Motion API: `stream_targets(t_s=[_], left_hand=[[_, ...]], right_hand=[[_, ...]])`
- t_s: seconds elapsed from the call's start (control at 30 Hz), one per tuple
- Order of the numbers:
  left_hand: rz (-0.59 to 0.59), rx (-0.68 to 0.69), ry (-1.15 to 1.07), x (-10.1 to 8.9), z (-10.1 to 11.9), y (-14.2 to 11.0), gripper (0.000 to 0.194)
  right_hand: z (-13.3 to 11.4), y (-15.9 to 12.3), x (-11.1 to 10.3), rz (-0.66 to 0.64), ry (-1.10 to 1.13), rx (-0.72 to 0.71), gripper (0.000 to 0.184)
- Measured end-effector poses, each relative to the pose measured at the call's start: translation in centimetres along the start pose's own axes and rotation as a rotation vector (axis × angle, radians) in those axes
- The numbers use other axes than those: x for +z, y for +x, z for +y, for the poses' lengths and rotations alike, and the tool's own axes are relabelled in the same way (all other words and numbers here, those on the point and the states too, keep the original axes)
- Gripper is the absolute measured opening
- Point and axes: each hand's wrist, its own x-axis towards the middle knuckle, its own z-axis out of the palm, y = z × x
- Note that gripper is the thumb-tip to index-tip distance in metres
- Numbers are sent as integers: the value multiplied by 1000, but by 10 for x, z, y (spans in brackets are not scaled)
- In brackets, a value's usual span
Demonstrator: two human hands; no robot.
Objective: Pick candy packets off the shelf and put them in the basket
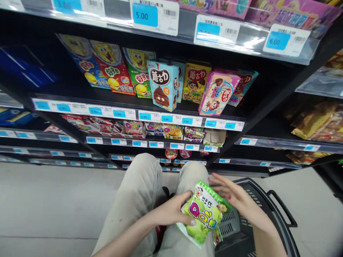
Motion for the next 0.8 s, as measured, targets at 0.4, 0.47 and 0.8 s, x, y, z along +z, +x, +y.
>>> stream_targets(t_s=[0.4,0.47,0.8], left_hand=[[12,-137,83,-6,-18,12,49],[38,-146,76,-7,-19,12,49],[-47,-84,4,-4,-22,11,64]], right_hand=[[8,30,25,23,-490,77,30],[14,32,23,31,-462,96,32],[28,42,19,-21,-560,80,29]])
